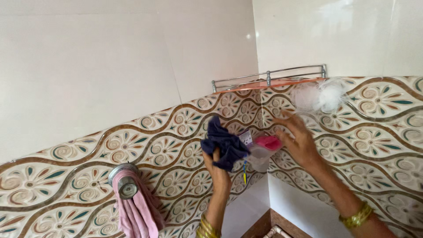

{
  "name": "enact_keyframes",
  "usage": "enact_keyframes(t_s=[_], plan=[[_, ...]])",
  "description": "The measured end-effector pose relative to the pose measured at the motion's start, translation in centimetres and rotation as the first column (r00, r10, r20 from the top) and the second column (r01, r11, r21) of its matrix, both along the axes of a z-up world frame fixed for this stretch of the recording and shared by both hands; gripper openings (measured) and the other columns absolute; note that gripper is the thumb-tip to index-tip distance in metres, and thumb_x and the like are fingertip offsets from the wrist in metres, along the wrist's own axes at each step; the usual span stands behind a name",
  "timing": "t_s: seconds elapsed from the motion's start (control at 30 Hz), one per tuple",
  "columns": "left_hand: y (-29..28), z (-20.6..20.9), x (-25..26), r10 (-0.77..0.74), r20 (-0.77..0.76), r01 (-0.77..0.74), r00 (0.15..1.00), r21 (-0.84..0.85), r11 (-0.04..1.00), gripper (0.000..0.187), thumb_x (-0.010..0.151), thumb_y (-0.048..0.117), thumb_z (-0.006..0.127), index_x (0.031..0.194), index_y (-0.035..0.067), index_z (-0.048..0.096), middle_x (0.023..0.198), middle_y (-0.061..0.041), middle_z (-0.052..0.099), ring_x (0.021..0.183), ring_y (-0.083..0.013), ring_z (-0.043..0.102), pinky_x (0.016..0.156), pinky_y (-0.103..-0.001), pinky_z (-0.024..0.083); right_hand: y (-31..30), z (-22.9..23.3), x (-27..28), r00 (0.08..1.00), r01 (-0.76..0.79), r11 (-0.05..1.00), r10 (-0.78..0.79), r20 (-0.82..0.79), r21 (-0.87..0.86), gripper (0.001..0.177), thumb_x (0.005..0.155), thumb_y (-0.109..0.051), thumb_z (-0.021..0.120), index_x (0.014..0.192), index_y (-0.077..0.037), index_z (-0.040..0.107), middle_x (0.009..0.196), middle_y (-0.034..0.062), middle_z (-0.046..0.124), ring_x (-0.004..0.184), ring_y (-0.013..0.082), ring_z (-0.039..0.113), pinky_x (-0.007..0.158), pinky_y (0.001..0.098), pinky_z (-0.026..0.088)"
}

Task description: The person wipes a metal towel rack mounted on a tiled bathroom wall using a dark blue cloth. They repeatedly rub the cloth along the horizontal bars and the wall area immediately surrounding the rack.

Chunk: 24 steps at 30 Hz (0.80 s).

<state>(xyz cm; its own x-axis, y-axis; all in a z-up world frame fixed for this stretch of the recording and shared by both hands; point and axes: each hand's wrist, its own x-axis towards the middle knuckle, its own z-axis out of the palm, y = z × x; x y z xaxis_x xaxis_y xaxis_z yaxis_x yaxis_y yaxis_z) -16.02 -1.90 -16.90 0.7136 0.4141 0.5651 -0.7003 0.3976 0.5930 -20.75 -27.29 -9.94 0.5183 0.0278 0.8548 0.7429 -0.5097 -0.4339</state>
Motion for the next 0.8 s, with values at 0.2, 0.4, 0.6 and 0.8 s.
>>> enact_keyframes(t_s=[0.2, 0.4, 0.6, 0.8], plan=[[-0.9, 17.9, 5.3, 0.643, 0.487, -0.783, 0.592, 0.155, 0.603, 0.053, 0.094, 0.014, 0.062, 0.139, -0.008, 0.047, 0.152, -0.027, 0.038, 0.141, -0.0424, 0.037, 0.119, -0.049, 0.030, -2.4, 14.0, 3.5, 0.734, 0.478, 0.876, -0.363, 0.574, -0.057, 0.023, 0.107, -0.018, 0.061, 0.121, -0.004, 0.072, 0.140, 0.0208, 0.060, 0.132, 0.0390, 0.053, 0.108, 0.0537, 0.044], [-8.1, 22.5, 7.7, 0.670, 0.594, -0.887, 0.446, 0.394, 0.241, 0.023, 0.097, 0.017, 0.056, 0.109, -0.001, 0.063, 0.111, -0.020, 0.067, 0.115, -0.0399, 0.060, 0.114, -0.056, 0.037, -3.0, 17.6, 8.8, 0.805, 0.564, 0.801, -0.479, 0.349, -0.202, 0.046, 0.111, -0.034, 0.054, 0.082, -0.006, 0.075, 0.072, 0.0197, 0.066, 0.064, 0.0381, 0.063, 0.068, 0.0487, 0.050], [-13.4, 21.8, 4.8, 0.487, 0.776, -0.916, 0.400, 0.317, 0.247, 0.027, 0.094, 0.031, 0.066, 0.093, 0.004, 0.065, 0.087, -0.015, 0.067, 0.092, -0.0364, 0.061, 0.098, -0.051, 0.045, -3.6, 16.5, 11.1, 0.686, 0.639, 0.762, -0.500, 0.529, -0.109, 0.058, 0.112, -0.032, 0.055, 0.062, -0.004, 0.066, 0.058, 0.0150, 0.059, 0.050, 0.0348, 0.056, 0.056, 0.0454, 0.046], [-7.8, 21.8, 7.2, 0.331, 0.812, -0.871, 0.480, 0.398, 0.288, 0.022, 0.097, 0.025, 0.066, 0.110, 0.007, 0.067, 0.095, -0.011, 0.069, 0.095, -0.0324, 0.062, 0.093, -0.047, 0.045, -3.6, 16.6, 10.9, 0.728, 0.587, 0.803, -0.466, 0.502, -0.106, 0.057, 0.111, -0.028, 0.056, 0.059, -0.005, 0.061, 0.053, 0.0137, 0.054, 0.044, 0.0316, 0.051, 0.052, 0.0443, 0.041]])
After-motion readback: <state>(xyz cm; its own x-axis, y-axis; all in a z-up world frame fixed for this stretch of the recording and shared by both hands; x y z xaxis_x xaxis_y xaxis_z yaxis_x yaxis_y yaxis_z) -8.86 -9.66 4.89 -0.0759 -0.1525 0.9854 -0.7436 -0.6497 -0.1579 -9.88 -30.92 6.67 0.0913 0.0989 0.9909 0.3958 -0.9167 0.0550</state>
